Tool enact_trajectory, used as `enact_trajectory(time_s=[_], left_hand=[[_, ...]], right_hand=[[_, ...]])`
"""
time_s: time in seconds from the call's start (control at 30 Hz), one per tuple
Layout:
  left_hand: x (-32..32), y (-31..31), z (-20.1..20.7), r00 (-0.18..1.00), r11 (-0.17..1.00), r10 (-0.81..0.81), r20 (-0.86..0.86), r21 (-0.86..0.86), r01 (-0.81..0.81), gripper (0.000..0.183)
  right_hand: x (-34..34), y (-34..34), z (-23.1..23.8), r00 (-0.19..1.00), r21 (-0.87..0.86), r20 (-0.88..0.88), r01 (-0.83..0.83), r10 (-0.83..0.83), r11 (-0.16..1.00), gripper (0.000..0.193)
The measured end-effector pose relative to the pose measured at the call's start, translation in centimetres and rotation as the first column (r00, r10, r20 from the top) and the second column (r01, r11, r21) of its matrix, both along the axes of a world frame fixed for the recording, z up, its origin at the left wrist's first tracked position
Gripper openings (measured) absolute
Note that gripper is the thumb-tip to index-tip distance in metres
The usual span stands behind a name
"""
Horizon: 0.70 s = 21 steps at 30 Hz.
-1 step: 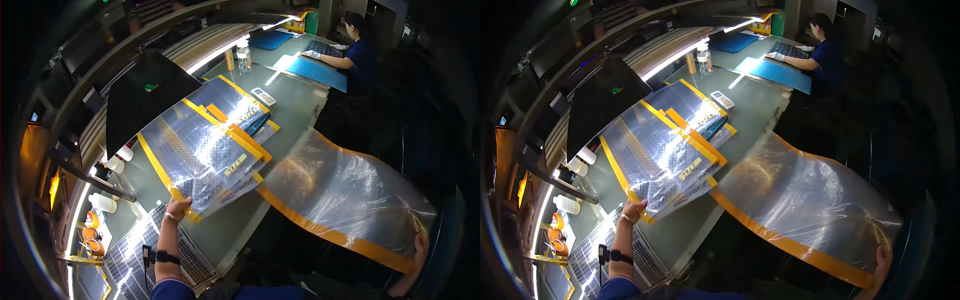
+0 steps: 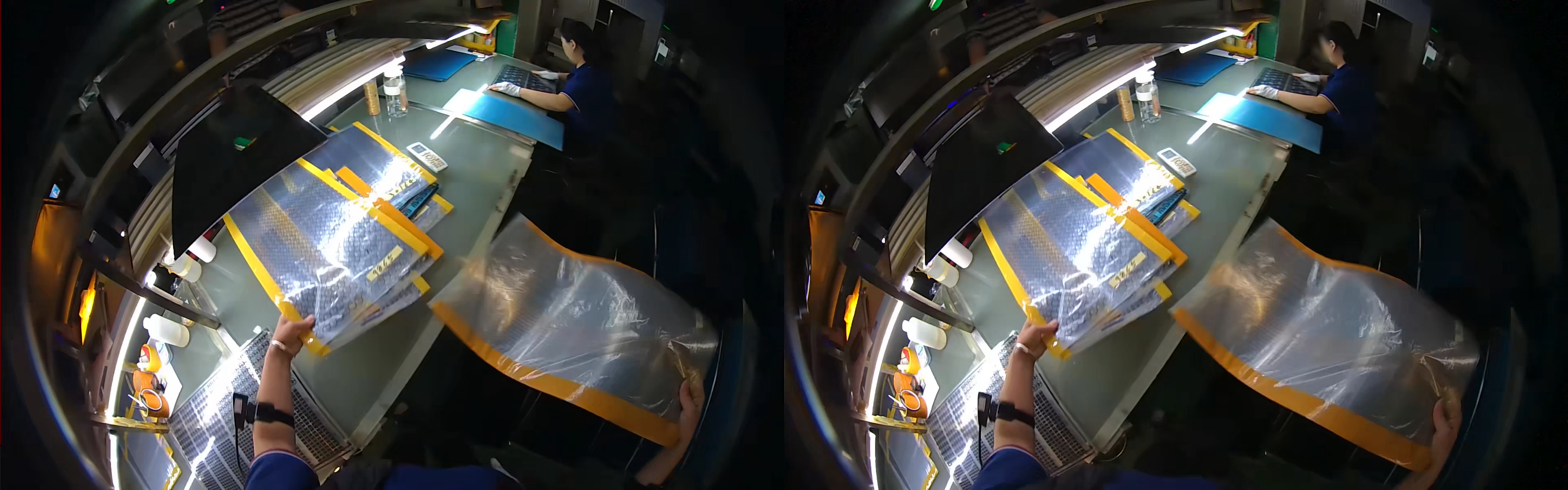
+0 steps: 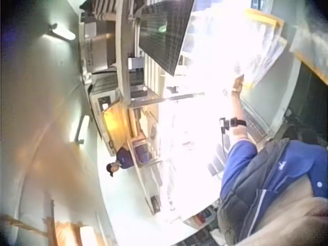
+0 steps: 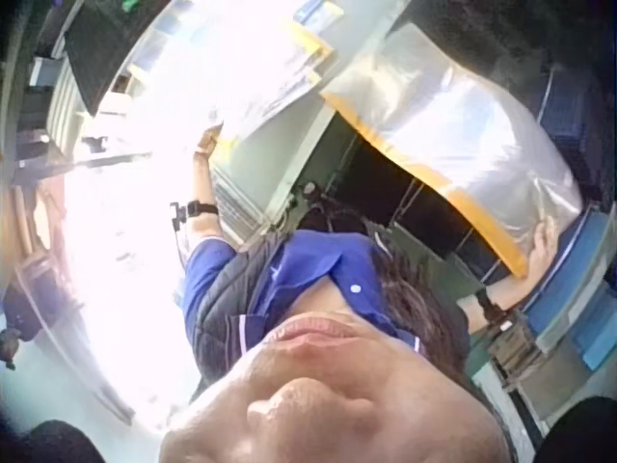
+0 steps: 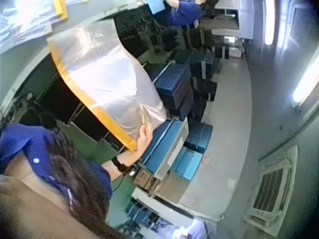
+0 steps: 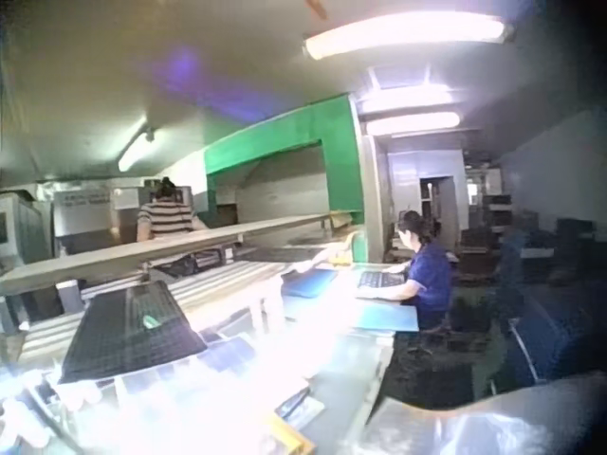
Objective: Moving metal racks and organizing various industrial sheets and folders in a fabrication facility.
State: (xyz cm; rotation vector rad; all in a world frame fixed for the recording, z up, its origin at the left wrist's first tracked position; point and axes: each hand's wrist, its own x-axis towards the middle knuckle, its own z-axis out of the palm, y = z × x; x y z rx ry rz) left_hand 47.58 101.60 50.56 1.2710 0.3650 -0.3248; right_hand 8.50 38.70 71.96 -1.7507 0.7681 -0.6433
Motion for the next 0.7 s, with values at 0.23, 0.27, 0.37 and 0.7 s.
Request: enact_trajectory(time_s=[0.23,0.27,0.37,0.7], left_hand=[[3.4,-6.9,-2.6,0.996,0.993,0.084,-0.04,-0.074,-0.086,0.044],[3.9,-7.2,-3.8,0.997,0.991,0.065,-0.044,-0.11,-0.07,0.045],[3.2,-11.6,-2.9,0.972,0.969,0.229,0.059,0.084,-0.234,0.038],[1.7,-11.2,-4.3,0.921,0.911,0.366,0.134,0.152,-0.384,0.042]], right_hand=[[2.7,0.5,6.0,0.958,-0.294,-0.262,0.036,-0.117,0.955,0.037],[3.6,0.5,6.6,0.967,-0.32,-0.242,0.003,-0.085,0.947,0.034],[8.6,1.2,10.5,0.897,-0.357,-0.406,-0.334,0.177,0.872,0.028],[18.2,3.7,25.4,0.957,-0.719,-0.258,-0.282,0.132,0.635,0.047]])
